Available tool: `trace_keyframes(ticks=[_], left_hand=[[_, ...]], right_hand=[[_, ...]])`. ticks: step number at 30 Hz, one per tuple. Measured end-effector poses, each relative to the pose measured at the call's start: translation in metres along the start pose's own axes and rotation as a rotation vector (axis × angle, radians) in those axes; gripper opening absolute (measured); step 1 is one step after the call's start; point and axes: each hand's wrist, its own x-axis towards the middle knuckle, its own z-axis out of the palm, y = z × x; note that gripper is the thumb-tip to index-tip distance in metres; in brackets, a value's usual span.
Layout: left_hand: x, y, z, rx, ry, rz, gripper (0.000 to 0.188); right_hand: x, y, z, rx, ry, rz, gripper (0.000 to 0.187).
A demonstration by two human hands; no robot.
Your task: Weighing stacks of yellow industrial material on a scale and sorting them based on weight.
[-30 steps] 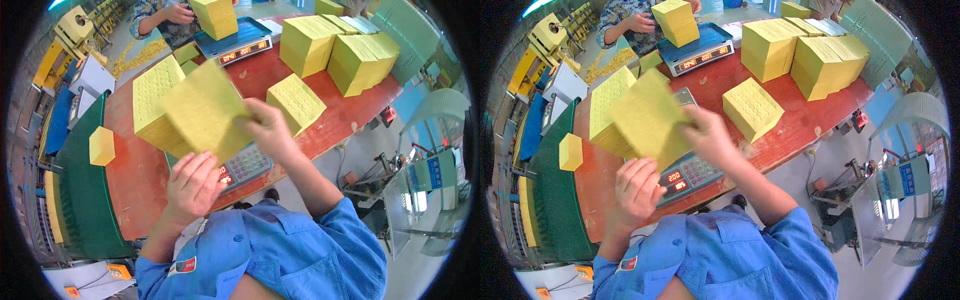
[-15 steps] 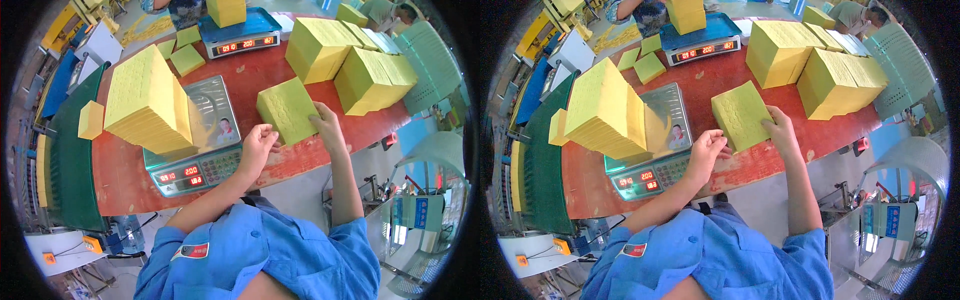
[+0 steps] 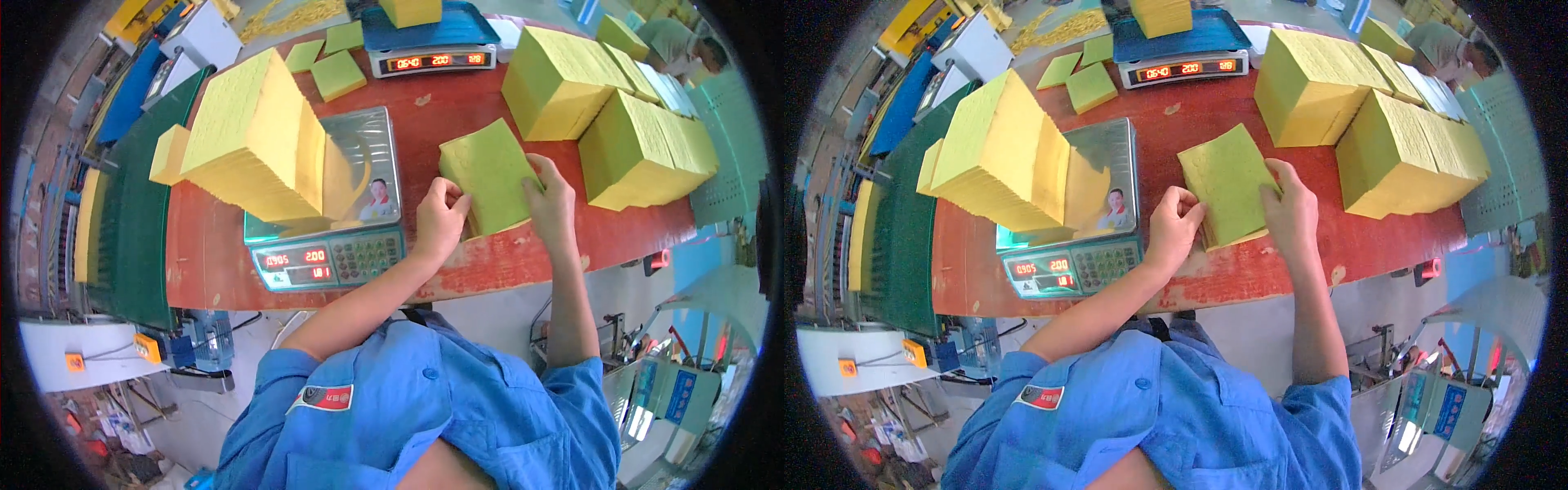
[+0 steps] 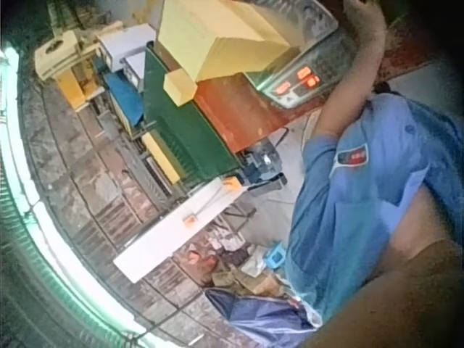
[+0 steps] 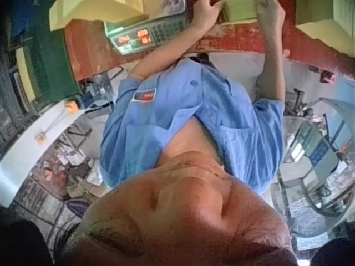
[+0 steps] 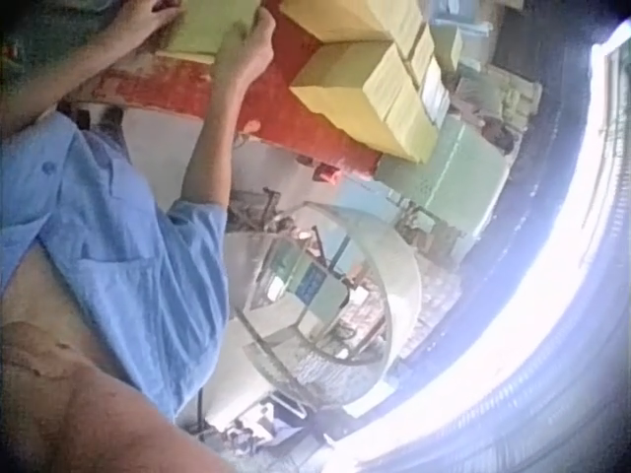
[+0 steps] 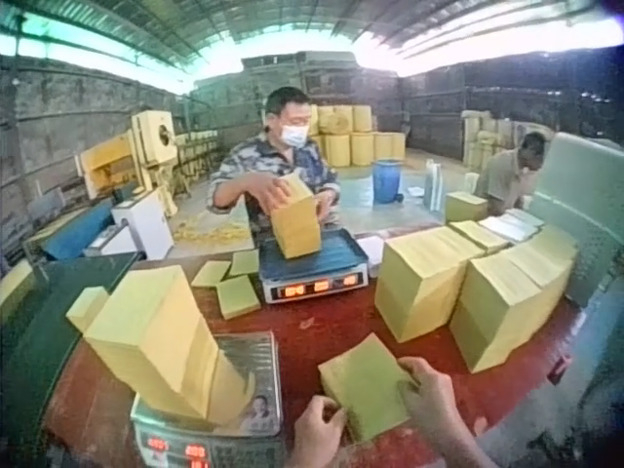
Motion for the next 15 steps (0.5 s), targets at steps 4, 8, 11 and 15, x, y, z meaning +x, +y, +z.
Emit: trace_keyframes(ticks=[4,8,11,15], left_hand=[[0.006,-0.006,0.001,0.029,0.141,0.012,0.030],[0.001,-0.007,0.011,0.082,0.216,0.161,0.039],[-0.008,-0.002,0.014,0.085,0.219,0.112,0.043],[-0.017,-0.003,0.011,0.081,0.108,0.081,0.049]], right_hand=[[0.010,0.005,0.006,0.199,-0.034,0.032,0.037],[0.004,0.008,0.011,-0.057,0.070,-0.047,0.036],[0.005,0.030,0.014,-0.180,0.099,-0.204,0.035],[-0.013,0.034,0.024,-0.056,0.033,-0.118,0.040]])
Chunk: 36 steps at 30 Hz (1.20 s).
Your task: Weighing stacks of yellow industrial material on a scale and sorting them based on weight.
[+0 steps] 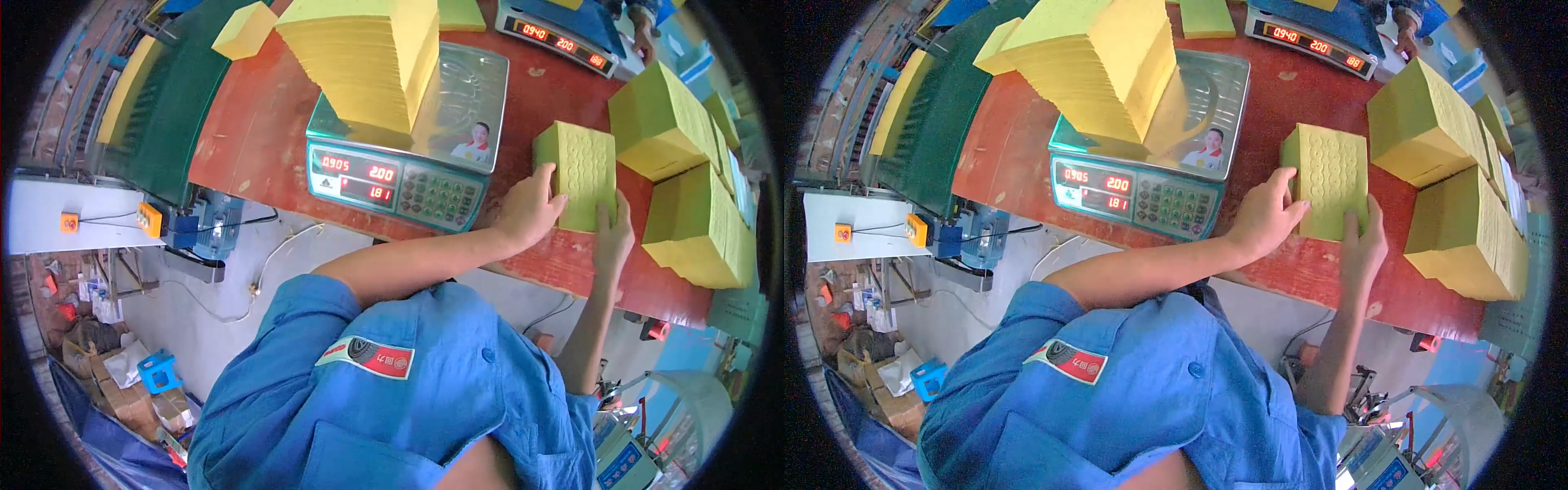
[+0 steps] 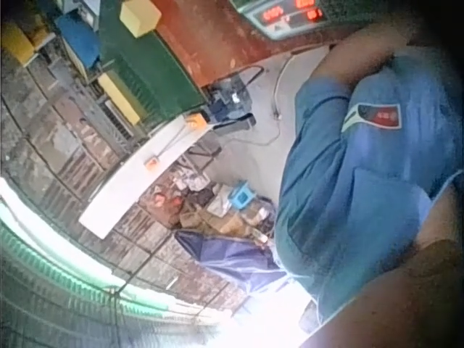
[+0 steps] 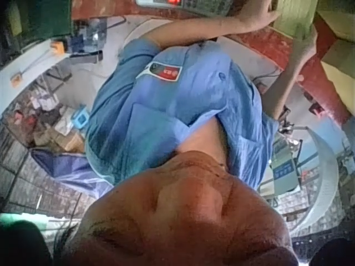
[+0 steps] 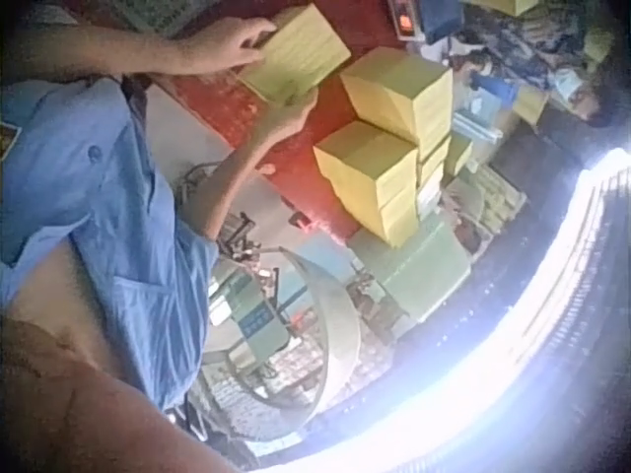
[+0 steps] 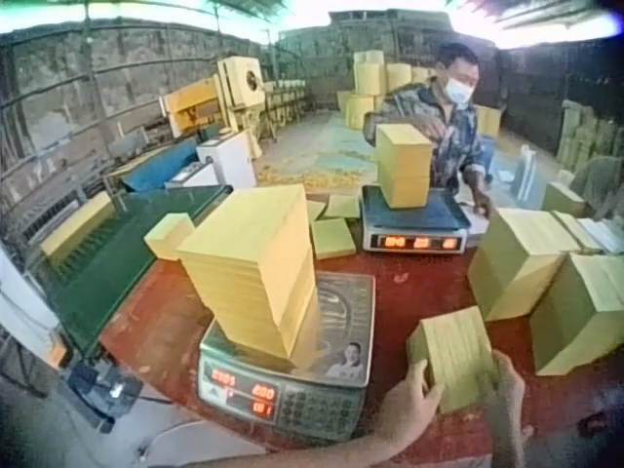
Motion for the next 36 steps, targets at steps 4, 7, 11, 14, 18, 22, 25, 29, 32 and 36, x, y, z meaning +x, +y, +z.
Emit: trace_keyframes(ticks=[4,7,11,14,18,22,25,29,32,36], left_hand=[[-0.008,-0.004,-0.003,0.163,-0.047,0.043,0.050],[-0.012,0.006,-0.019,0.053,-0.169,-0.008,0.048],[-0.034,0.022,-0.078,-0.031,-0.150,0.198,0.037],[-0.053,0.027,-0.160,-0.120,-0.131,0.338,0.019],[-0.074,0.012,-0.277,-0.154,0.058,0.072,0.015],[-0.083,-0.014,-0.353,-0.209,0.269,-0.081,0.014],[-0.083,-0.026,-0.380,-0.185,0.302,-0.077,0.014],[-0.073,-0.024,-0.394,-0.192,0.214,-0.035,0.014],[-0.054,-0.021,-0.399,-0.241,0.112,-0.011,0.014],[0.002,-0.016,-0.397,-0.349,-0.009,0.083,0.018]], right_hand=[[-0.025,0.002,0.010,-0.060,0.044,0.040,0.042],[-0.034,-0.014,0.009,-0.087,0.098,0.042,0.040],[-0.047,-0.076,0.002,0.011,0.275,-0.264,0.031],[-0.068,-0.134,0.014,0.298,0.127,-0.225,0.026],[-0.090,-0.187,0.040,0.500,0.005,-0.184,0.024],[-0.098,-0.211,0.073,0.584,-0.055,-0.153,0.022],[-0.104,-0.233,0.096,0.621,-0.031,-0.167,0.021],[-0.111,-0.255,0.111,0.626,-0.009,-0.196,0.021],[-0.114,-0.264,0.114,0.589,0.042,-0.143,0.020],[-0.095,-0.267,0.128,0.700,0.126,-0.070,0.023]])
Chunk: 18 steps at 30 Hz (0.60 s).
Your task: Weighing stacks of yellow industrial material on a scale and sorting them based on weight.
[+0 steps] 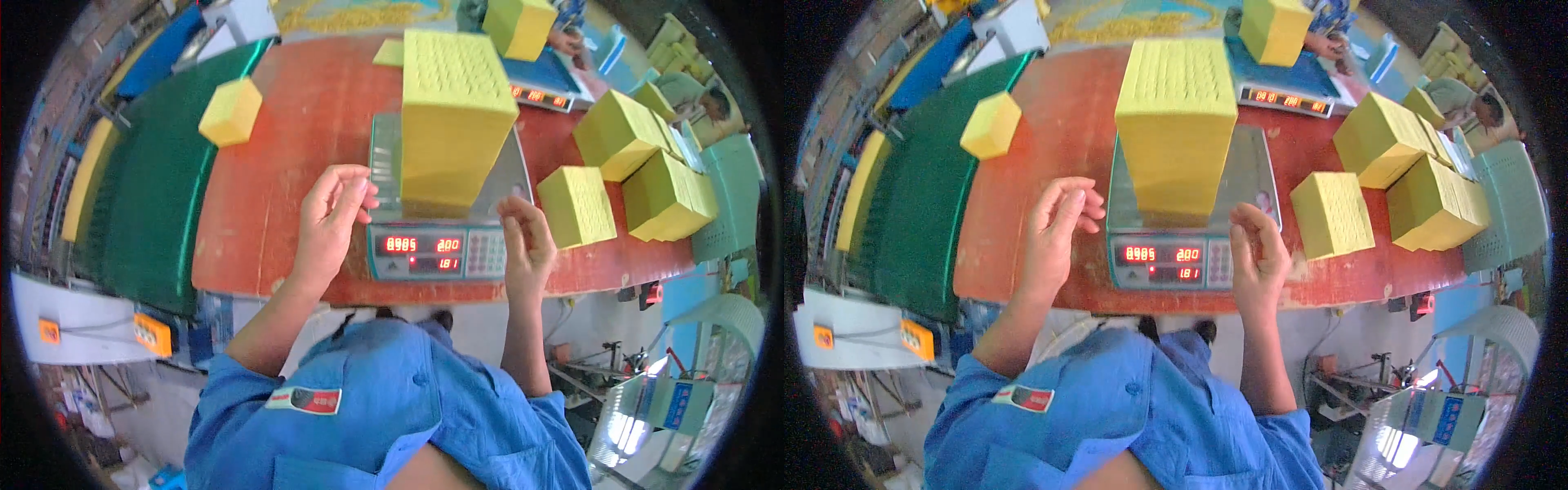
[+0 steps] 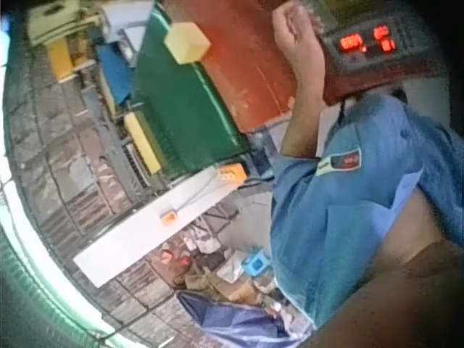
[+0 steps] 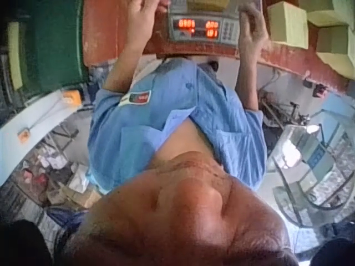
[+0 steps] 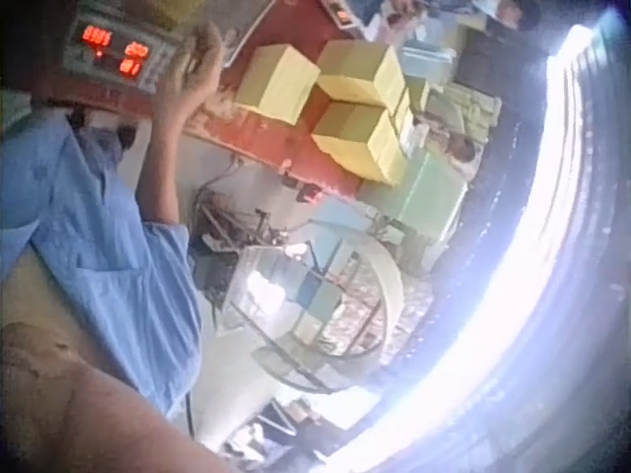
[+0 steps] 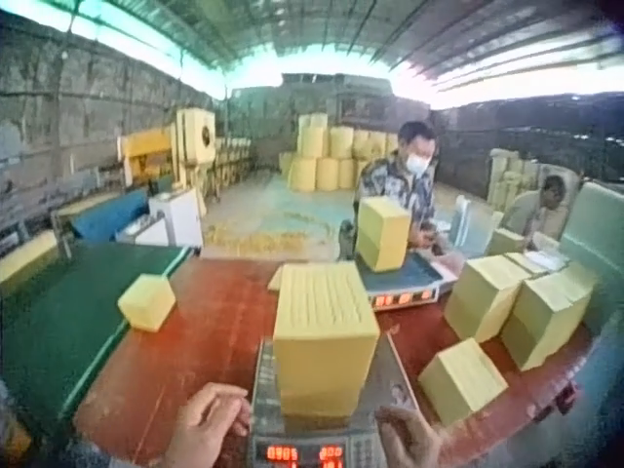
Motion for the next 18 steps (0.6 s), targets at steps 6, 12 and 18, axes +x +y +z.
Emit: trace_keyframes(ticks=[6,12,18], left_hand=[[0.085,0.024,0.015,-0.309,-0.126,-0.175,0.052],[0.130,0.042,0.032,-0.247,-0.366,-0.417,0.065],[0.131,0.035,0.032,-0.240,-0.463,-0.573,0.060]], right_hand=[[0.045,-0.021,0.010,0.254,0.022,-0.011,0.030],[0.092,0.048,0.042,0.444,-0.028,0.303,0.041],[0.072,0.047,0.072,0.437,0.062,0.249,0.042]])
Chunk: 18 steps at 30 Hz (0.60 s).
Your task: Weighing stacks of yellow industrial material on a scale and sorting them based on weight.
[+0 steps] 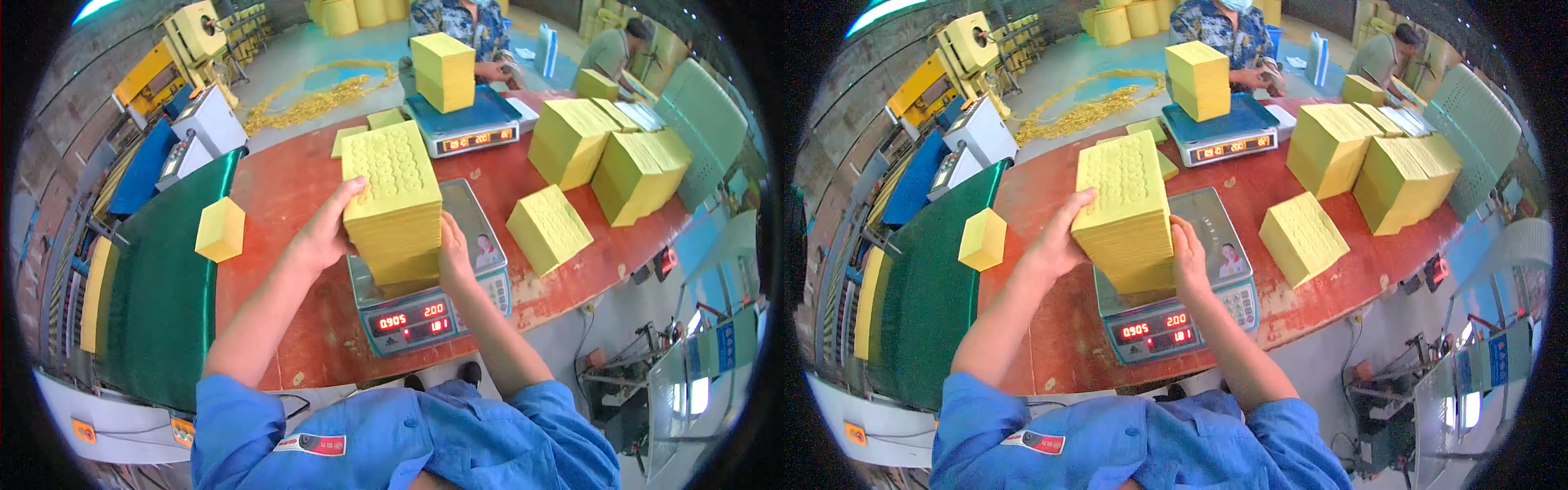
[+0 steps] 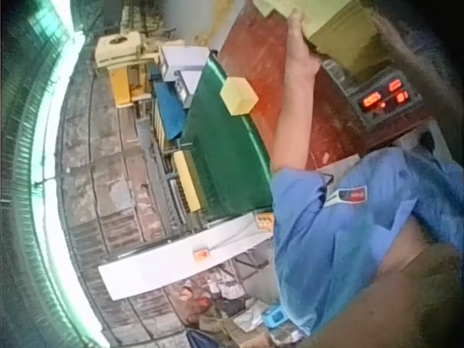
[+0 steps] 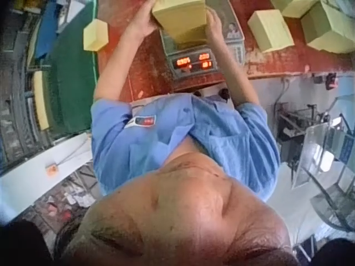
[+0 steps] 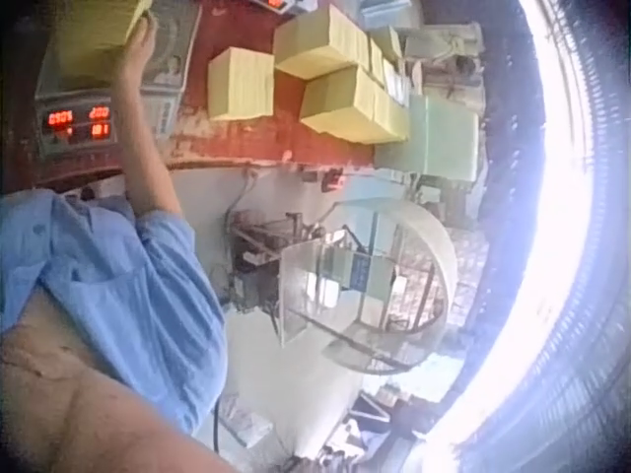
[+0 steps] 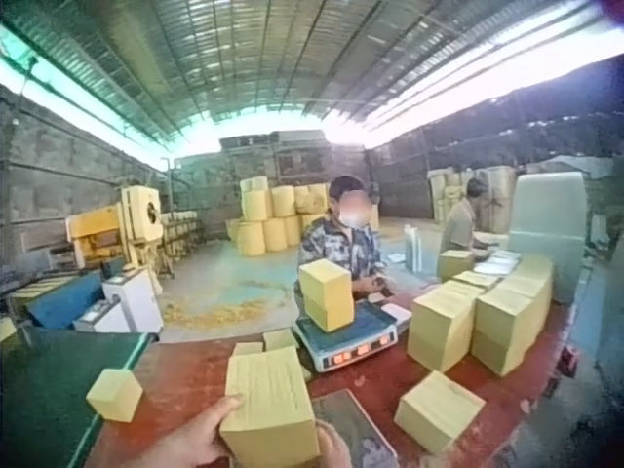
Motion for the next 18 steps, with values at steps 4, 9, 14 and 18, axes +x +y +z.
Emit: trace_keyframes(ticks=[4,9,14,18], left_hand=[[-0.028,-0.001,0.027,-0.040,-0.035,-0.022,0.058],[-0.035,-0.008,0.020,0.062,-0.099,-0.046,0.060],[-0.022,-0.005,0.014,0.071,-0.097,-0.072,0.059],[-0.022,-0.011,0.011,0.087,-0.119,-0.037,0.057]], right_hand=[[-0.046,-0.009,-0.015,-0.050,0.050,-0.033,0.042],[-0.089,-0.033,-0.044,-0.150,-0.030,0.179,0.041],[-0.097,-0.004,-0.067,-0.123,0.015,0.392,0.040],[-0.092,0.013,-0.079,0.372,0.017,0.590,0.040]])
